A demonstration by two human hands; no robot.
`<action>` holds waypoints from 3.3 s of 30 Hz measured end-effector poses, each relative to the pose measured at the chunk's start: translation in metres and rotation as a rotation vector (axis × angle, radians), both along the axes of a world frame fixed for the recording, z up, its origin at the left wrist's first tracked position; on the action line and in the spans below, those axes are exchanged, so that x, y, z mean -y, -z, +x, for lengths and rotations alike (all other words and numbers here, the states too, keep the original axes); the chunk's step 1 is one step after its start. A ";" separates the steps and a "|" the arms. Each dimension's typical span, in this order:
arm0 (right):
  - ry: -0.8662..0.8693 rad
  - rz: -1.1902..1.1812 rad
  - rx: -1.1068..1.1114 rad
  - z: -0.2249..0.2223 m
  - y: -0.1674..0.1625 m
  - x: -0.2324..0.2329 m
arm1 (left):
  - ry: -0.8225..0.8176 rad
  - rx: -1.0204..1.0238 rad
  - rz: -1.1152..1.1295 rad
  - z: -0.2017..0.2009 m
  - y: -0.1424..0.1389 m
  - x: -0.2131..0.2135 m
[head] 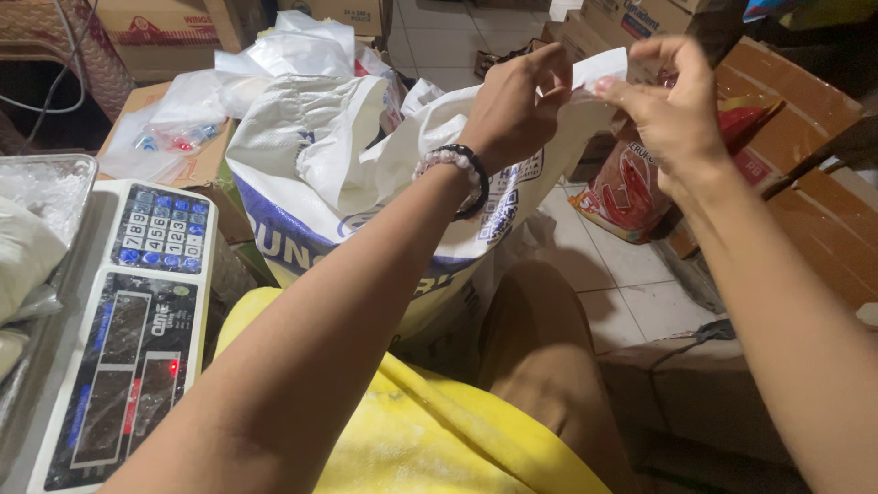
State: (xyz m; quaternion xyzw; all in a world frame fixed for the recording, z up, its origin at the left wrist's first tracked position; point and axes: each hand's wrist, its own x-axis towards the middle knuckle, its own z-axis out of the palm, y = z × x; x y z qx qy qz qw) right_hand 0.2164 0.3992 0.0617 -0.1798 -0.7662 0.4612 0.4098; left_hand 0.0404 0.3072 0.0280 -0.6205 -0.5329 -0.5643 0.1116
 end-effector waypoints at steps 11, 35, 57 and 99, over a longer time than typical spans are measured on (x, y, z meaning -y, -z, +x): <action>0.004 0.830 0.279 -0.001 -0.017 -0.026 | 0.043 0.061 -0.069 -0.009 -0.002 0.001; -0.207 0.162 0.200 -0.008 -0.002 -0.010 | 0.032 0.186 -0.143 -0.004 0.002 -0.010; -0.130 -0.035 0.093 -0.018 0.000 -0.013 | 0.068 0.109 -0.007 0.005 0.010 -0.012; 0.245 0.571 0.130 0.035 -0.010 -0.008 | -0.101 -0.146 -0.208 0.023 -0.027 0.008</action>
